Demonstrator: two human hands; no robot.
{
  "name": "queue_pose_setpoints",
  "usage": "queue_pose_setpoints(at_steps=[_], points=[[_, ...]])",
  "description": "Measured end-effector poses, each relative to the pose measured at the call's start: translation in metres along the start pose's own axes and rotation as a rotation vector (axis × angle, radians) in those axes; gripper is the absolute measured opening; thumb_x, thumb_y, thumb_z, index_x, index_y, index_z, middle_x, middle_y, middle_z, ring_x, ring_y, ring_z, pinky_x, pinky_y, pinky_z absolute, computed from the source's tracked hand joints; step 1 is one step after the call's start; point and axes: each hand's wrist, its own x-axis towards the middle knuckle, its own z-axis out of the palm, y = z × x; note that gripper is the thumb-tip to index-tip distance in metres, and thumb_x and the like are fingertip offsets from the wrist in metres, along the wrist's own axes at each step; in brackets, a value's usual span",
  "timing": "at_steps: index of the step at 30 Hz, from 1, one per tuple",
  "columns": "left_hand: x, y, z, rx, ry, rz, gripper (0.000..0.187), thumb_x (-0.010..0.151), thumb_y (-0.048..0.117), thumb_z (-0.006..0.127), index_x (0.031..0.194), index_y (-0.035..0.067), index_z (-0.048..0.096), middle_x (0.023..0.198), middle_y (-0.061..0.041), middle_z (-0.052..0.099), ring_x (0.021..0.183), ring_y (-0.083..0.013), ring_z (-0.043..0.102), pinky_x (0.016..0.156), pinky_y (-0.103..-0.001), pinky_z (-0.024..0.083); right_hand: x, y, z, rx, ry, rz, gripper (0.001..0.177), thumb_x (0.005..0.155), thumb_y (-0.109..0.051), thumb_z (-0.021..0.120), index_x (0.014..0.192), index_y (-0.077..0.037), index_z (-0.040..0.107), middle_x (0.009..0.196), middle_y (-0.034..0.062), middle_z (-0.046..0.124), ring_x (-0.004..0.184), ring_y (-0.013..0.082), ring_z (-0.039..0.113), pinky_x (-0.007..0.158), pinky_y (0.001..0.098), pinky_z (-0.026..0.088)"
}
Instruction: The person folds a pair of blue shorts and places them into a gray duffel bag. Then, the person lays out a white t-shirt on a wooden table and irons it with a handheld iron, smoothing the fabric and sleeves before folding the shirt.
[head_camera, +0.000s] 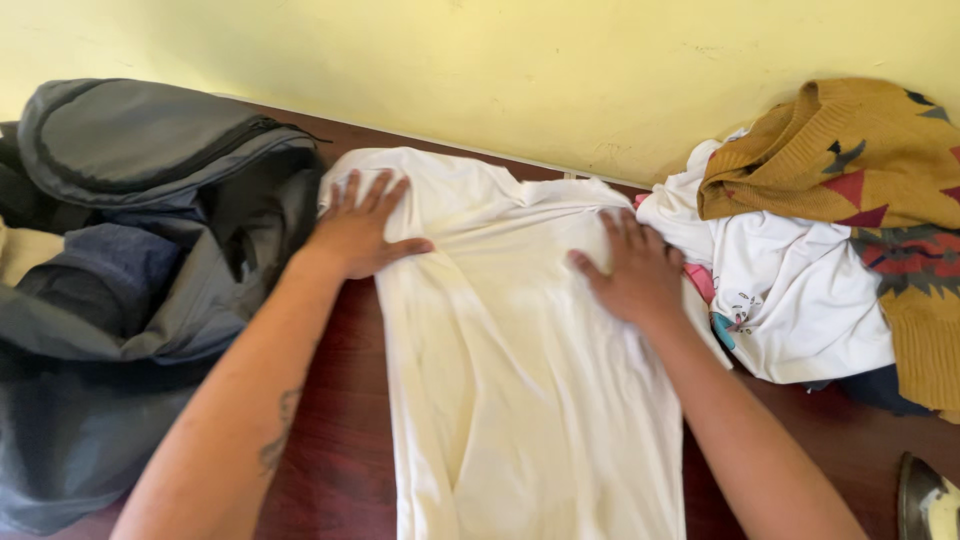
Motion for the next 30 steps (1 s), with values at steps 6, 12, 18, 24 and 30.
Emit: queue_pose_setpoints(at_steps=[6, 12, 18, 24, 30], points=[[-0.011, -0.033, -0.005, 0.011, -0.076, -0.027, 0.11, 0.08, 0.08, 0.054, 0.162, 0.018, 0.016, 0.17, -0.012, 0.009, 0.155, -0.0395, 0.006, 0.123, -0.048, 0.013, 0.008, 0.033, -0.001, 0.104, 0.076, -0.069, 0.08, 0.097, -0.066, 0.041, 0.156, -0.012, 0.039, 0.162, 0.0128, 0.039, 0.145, 0.0351, 0.037, 0.114, 0.0591, 0.028], [-0.059, 0.019, 0.011, 0.098, 0.159, -0.071, 0.087, 0.101, 0.062, 0.047, 0.163, 0.008, 0.019, 0.168, -0.025, 0.017, 0.154, -0.0444, 0.02, 0.125, -0.051, 0.019, 0.023, -0.014, 0.002, -0.231, -0.01, 0.123, 0.065, 0.104, -0.054, 0.048, 0.14, 0.0, 0.058, 0.152, 0.0141, 0.059, 0.147, 0.0329, 0.048, 0.123, 0.0527, 0.034], [-0.099, 0.045, 0.036, -0.054, 0.355, 0.104, 0.083, 0.097, 0.056, 0.053, 0.158, 0.006, 0.027, 0.161, -0.029, 0.023, 0.146, -0.0504, 0.021, 0.118, -0.058, 0.02, 0.061, -0.095, 0.019, 0.315, -0.021, -0.68, 0.072, 0.104, -0.058, 0.041, 0.161, -0.015, 0.031, 0.168, 0.0231, 0.022, 0.154, 0.0387, 0.02, 0.123, 0.0551, 0.018], [-0.146, 0.016, 0.016, -0.034, 0.36, 0.125, 0.074, 0.097, 0.042, 0.06, 0.157, 0.005, 0.036, 0.162, -0.024, 0.031, 0.148, -0.0448, 0.031, 0.118, -0.05, 0.029, 0.073, -0.073, -0.001, -0.047, -0.142, -0.457, 0.081, 0.096, -0.063, 0.044, 0.166, -0.028, 0.024, 0.168, 0.0103, 0.012, 0.153, 0.0311, 0.005, 0.122, 0.0555, 0.002], [-0.229, 0.072, 0.016, -0.197, 0.255, -0.327, 0.052, 0.09, 0.047, 0.072, 0.113, 0.002, 0.057, 0.115, -0.016, 0.065, 0.107, -0.0351, 0.062, 0.09, -0.045, 0.053, 0.043, -0.126, 0.01, 0.173, 0.208, -0.795, 0.046, 0.093, -0.021, 0.061, 0.138, -0.01, 0.06, 0.148, 0.0166, 0.053, 0.138, 0.0363, 0.046, 0.118, 0.0521, 0.033]])
